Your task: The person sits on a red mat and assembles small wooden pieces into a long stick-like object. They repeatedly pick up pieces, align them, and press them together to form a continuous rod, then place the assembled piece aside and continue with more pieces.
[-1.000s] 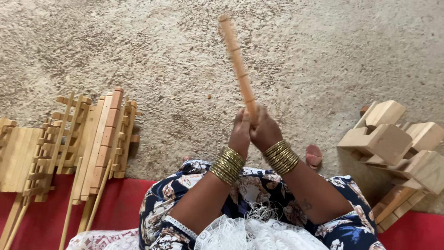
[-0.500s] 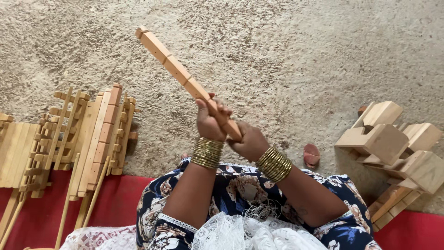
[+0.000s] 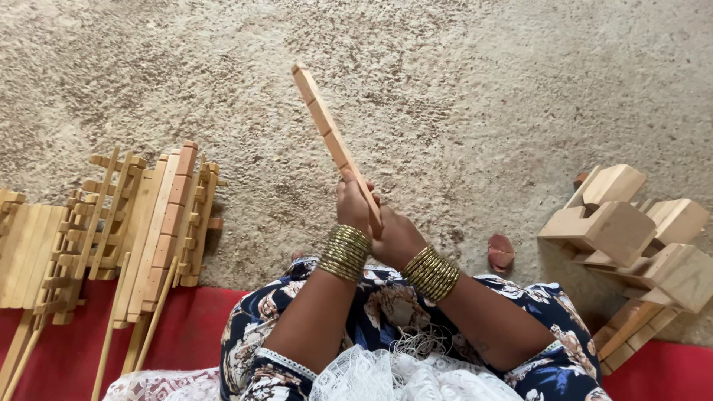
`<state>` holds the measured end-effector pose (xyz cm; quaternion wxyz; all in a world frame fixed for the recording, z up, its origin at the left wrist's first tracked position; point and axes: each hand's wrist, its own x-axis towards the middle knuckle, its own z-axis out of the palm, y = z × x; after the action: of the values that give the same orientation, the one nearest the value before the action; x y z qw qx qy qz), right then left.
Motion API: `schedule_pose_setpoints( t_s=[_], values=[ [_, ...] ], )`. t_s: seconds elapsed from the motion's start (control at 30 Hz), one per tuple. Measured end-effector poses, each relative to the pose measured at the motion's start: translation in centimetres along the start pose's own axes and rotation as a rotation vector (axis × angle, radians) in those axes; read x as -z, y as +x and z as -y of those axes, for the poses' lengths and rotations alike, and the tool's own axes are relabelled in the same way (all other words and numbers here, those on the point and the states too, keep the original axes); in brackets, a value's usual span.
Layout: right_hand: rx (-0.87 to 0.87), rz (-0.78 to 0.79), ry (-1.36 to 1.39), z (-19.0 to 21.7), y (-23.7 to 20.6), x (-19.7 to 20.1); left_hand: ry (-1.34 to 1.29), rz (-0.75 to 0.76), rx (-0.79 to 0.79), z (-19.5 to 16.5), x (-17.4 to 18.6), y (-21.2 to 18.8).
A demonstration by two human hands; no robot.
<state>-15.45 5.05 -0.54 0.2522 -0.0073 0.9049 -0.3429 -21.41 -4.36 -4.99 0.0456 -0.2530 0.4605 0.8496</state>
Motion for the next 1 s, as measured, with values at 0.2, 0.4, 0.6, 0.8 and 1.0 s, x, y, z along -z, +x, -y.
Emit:
schedule_pose_setpoints(
  t_s=[0.2, 0.4, 0.6, 0.8, 1.0],
  values=[
    [0.159, 0.046, 0.28, -1.4, 0.9, 0.3, -0.232, 0.191, 0.062, -2.2, 1.0, -0.8],
    [0.086, 0.375, 0.456, -2.7, 2.4, -0.5, -0.016, 0.21, -0.095, -1.0, 1.2, -0.5],
    [-0.028, 0.128, -0.034, -1.1, 1.7, -0.9, 0.44, 0.062, -0.106, 0.9, 1.4, 1.5],
    [-0.025, -0.143, 0.144, -3.8, 3.0, 4.6, 0.314, 0.042, -0.034, 0.0, 1.2, 1.1],
    [-0.078, -0.38, 1.47, -6.9, 5.5, 2.6, 0.515, 0.183, 0.129, 2.9, -1.2, -1.7]
  ],
)
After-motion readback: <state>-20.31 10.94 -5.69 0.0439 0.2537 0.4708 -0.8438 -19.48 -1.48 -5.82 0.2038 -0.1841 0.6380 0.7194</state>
